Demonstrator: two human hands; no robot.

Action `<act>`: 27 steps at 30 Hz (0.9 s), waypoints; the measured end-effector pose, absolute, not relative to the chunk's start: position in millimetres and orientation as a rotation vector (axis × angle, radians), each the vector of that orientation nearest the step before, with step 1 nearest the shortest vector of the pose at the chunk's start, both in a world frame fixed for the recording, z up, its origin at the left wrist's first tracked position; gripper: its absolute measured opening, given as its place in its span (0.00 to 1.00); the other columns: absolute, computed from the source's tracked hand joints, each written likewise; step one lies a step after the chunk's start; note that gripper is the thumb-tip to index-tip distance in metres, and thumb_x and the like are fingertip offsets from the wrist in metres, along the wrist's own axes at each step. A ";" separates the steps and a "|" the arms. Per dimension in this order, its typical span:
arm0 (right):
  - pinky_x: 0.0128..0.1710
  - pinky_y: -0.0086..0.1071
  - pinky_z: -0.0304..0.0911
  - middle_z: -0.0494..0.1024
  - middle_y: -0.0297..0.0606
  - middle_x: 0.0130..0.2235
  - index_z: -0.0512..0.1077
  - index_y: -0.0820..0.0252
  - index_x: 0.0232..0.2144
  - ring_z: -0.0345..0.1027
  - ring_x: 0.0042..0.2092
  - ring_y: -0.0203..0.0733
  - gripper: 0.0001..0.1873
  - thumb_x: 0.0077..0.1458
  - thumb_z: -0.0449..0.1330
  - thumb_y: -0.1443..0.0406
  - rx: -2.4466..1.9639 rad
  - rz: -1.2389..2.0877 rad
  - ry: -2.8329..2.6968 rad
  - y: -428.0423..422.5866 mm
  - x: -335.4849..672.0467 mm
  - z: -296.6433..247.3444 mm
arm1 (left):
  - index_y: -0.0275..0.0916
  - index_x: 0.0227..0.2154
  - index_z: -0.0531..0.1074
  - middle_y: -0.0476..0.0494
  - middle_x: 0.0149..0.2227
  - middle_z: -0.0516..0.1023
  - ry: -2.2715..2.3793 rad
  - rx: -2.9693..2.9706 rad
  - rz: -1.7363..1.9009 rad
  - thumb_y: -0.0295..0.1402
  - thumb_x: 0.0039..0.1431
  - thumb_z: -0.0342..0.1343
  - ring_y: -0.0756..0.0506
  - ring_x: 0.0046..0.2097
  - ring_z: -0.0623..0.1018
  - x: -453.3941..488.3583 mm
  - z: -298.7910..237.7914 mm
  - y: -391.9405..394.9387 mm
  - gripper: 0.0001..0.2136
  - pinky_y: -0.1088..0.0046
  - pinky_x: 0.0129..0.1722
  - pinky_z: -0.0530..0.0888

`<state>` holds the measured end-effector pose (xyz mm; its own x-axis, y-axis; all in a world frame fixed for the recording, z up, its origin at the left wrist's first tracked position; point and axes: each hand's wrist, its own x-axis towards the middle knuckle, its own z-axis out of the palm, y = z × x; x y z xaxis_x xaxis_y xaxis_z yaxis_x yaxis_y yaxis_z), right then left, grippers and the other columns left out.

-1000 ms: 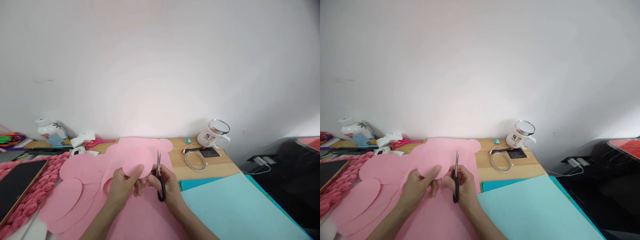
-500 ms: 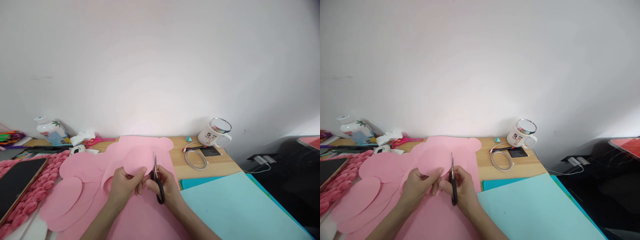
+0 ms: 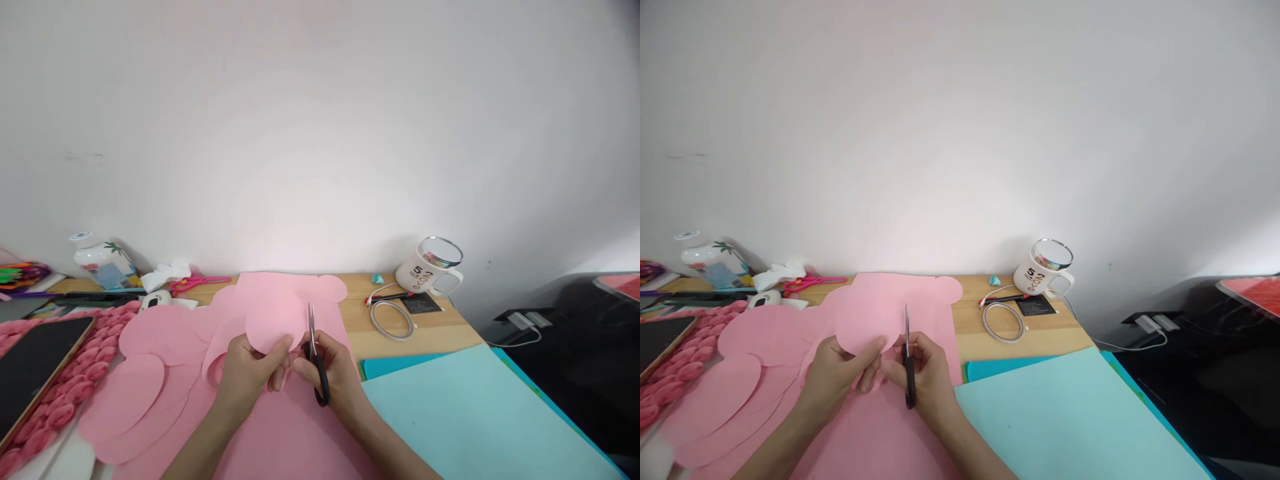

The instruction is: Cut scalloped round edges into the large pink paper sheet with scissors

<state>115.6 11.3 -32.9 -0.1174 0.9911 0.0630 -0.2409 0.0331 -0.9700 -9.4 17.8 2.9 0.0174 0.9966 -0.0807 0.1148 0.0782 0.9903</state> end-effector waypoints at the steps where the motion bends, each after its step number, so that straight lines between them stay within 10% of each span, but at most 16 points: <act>1: 0.20 0.25 0.48 0.61 0.27 0.19 0.66 0.60 0.25 0.50 0.22 0.31 0.18 0.37 0.67 0.56 -0.928 1.371 -1.137 11.4 115.3 -32.9 | 0.40 0.04 0.57 0.53 0.05 0.58 1.311 1.239 1.081 0.36 0.47 0.54 0.52 0.12 0.62 -9.5 3.0 17.9 0.21 0.76 0.16 0.63; 27: 0.21 0.25 0.49 0.61 0.27 0.20 0.66 0.61 0.25 0.52 0.23 0.31 0.16 0.39 0.67 0.58 -0.901 1.412 -1.178 11.7 116.6 -32.3 | 0.39 0.04 0.56 0.53 0.05 0.57 1.302 1.245 0.966 0.35 0.45 0.55 0.53 0.13 0.59 -12.7 -1.7 21.2 0.20 0.76 0.16 0.59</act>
<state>116.6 11.7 -32.3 -0.1765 0.9820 0.0679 -0.2432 0.0234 -0.9697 -12.7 21.2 -1.7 0.0845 0.9854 -0.1477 0.1441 0.1346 0.9804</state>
